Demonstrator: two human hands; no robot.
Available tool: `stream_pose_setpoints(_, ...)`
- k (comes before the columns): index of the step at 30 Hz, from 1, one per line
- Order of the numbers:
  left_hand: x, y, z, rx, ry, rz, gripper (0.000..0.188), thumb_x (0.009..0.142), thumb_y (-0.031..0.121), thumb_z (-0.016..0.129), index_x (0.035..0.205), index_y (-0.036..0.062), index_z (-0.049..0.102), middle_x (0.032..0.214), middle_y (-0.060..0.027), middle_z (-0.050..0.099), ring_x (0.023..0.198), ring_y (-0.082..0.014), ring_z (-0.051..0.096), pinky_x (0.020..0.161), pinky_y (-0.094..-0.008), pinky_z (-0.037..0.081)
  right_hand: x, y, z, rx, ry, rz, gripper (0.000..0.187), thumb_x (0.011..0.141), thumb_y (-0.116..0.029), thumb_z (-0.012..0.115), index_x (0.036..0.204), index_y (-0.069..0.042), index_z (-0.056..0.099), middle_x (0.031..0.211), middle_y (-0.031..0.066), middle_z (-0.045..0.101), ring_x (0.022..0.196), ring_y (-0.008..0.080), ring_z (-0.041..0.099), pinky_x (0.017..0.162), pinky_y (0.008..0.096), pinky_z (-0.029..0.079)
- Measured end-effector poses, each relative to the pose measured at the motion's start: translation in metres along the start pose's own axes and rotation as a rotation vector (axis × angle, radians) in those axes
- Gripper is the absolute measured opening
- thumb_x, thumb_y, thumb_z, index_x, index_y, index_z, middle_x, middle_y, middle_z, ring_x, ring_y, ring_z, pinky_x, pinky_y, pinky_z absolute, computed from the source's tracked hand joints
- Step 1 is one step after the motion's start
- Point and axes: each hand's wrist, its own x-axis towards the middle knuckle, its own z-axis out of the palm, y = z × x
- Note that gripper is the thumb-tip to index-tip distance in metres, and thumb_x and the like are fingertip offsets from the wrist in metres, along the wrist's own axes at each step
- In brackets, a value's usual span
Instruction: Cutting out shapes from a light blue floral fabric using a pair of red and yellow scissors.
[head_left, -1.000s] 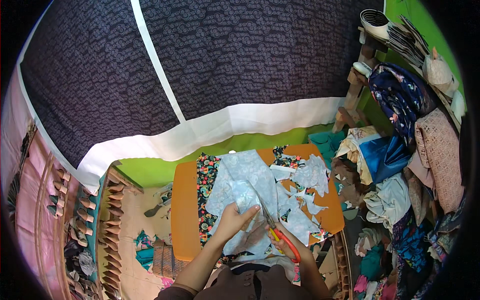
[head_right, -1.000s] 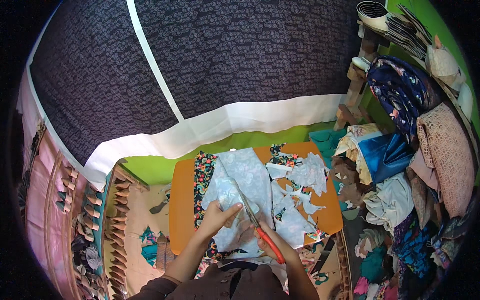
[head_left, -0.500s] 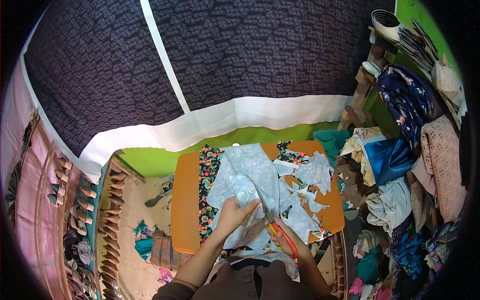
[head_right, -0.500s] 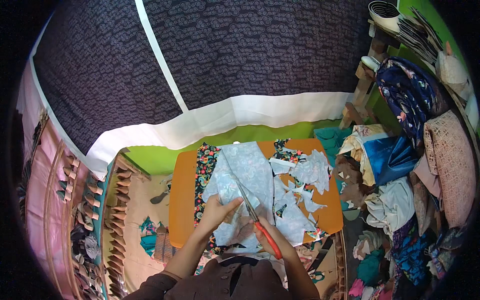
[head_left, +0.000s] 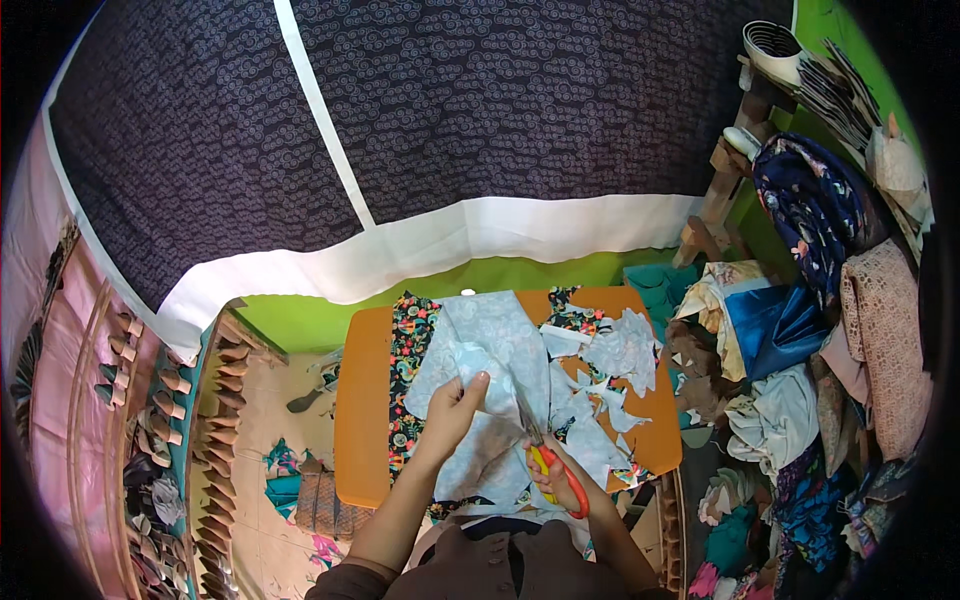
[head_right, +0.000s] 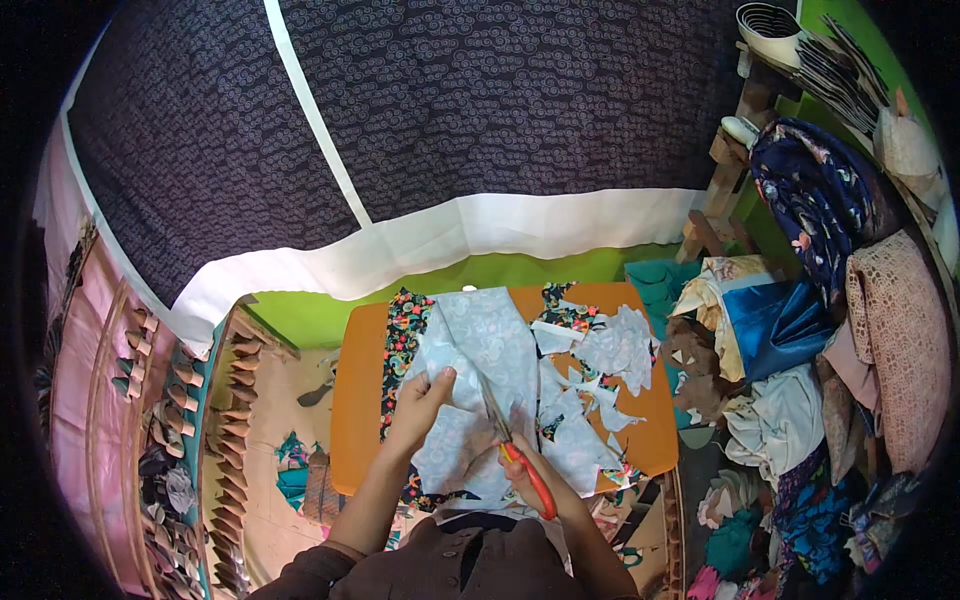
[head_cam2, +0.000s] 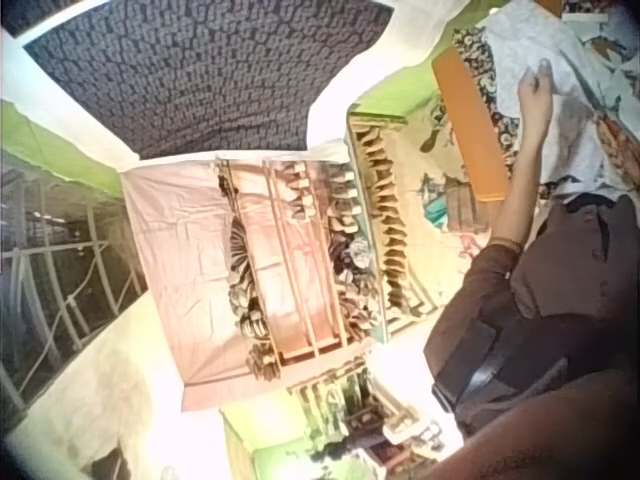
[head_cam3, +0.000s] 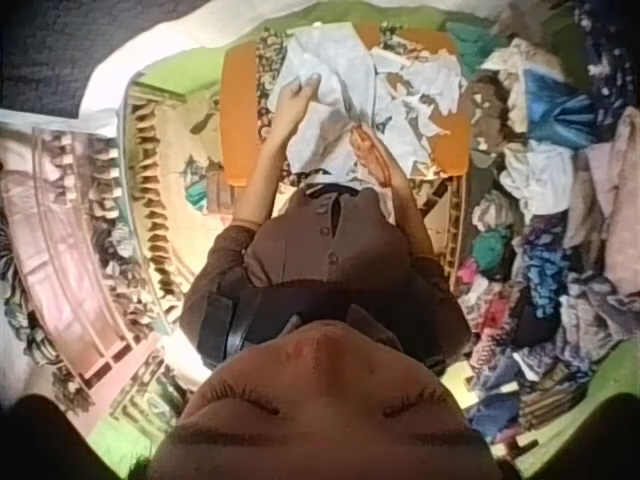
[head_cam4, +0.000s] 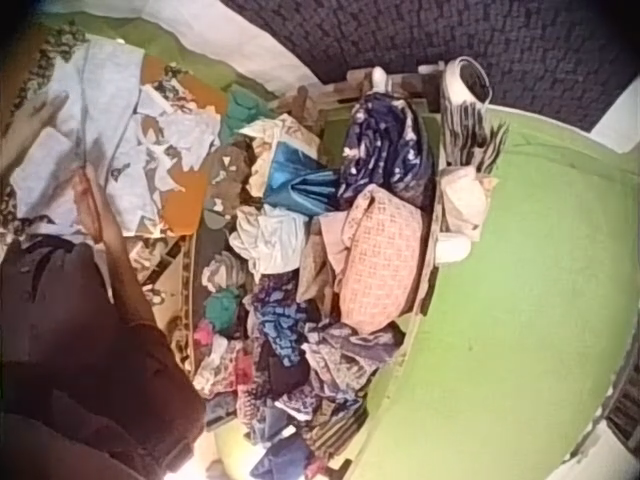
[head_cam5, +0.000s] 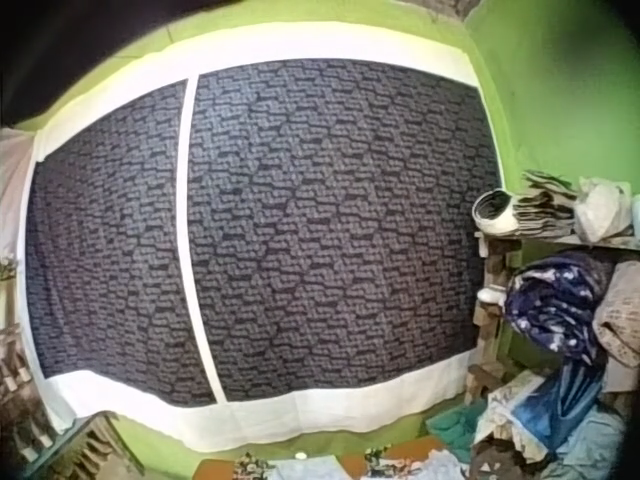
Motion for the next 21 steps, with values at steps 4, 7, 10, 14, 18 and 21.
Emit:
stream_pose_setpoints(4,-0.012,-0.011,0.013,0.036,0.104,-0.039,0.030,0.082,0.028,0.056,0.065,0.0028,0.054,0.056,0.0038,0.047,0.051,-0.0037,0.039,0.047,-0.0206,0.032,0.003,0.004,-0.009,0.110,0.015,-0.108,0.061,0.080,-0.058,0.039,0.112,-0.006,0.037,0.082,0.0002,0.037,0.063,0.0065,0.036,0.054,0.0192,0.032)
stream_pose_setpoints(7,-0.020,-0.001,0.023,-0.117,0.171,0.020,0.027,0.078,0.025,0.062,0.068,0.0004,0.056,0.058,0.0008,0.052,0.050,-0.0048,0.042,0.045,-0.0217,0.032,0.002,-0.010,-0.012,0.035,-0.003,0.002,0.055,0.083,-0.051,0.042,0.112,-0.005,0.036,0.082,0.0008,0.038,0.065,0.0068,0.037,0.055,0.0195,0.034)
stream_pose_setpoints(10,-0.018,0.010,0.033,-0.141,0.199,-0.010,0.028,0.077,0.026,0.062,0.070,-0.0006,0.057,0.059,0.0000,0.053,0.052,-0.0050,0.044,0.046,-0.0217,0.033,0.002,-0.005,-0.017,0.016,-0.024,0.073,0.077,0.069,-0.069,0.043,0.114,-0.007,0.031,0.081,-0.0006,0.032,0.061,0.0045,0.030,0.051,0.0151,0.028)
stream_pose_setpoints(14,-0.022,0.003,0.036,-0.063,0.198,-0.013,0.029,0.077,0.027,0.062,0.068,0.0000,0.057,0.057,0.0002,0.053,0.050,-0.0051,0.043,0.045,-0.0220,0.034,0.001,0.003,-0.019,-0.010,-0.005,0.056,0.080,0.067,-0.070,0.044,0.115,-0.007,0.031,0.081,-0.0008,0.032,0.061,0.0043,0.030,0.051,0.0154,0.028)
stream_pose_setpoints(18,-0.026,-0.004,0.038,-0.033,0.179,-0.030,0.032,0.077,0.028,0.062,0.061,0.0016,0.056,0.051,0.0021,0.049,0.046,-0.0048,0.041,0.042,-0.0226,0.032,0.001,-0.004,-0.018,0.115,-0.055,0.092,0.086,0.062,-0.073,0.045,0.114,-0.006,0.031,0.081,-0.0007,0.032,0.061,0.0043,0.030,0.051,0.0153,0.027)
stream_pose_setpoints(21,-0.027,-0.004,0.043,-0.027,0.190,-0.004,0.033,0.078,0.028,0.062,0.059,0.0020,0.055,0.049,0.0027,0.048,0.045,-0.0046,0.040,0.041,-0.0228,0.031,-0.002,0.000,-0.019,0.221,-0.076,0.059,0.081,0.065,-0.070,0.045,0.114,-0.007,0.033,0.079,-0.0013,0.034,0.060,0.0031,0.032,0.051,0.0151,0.029)
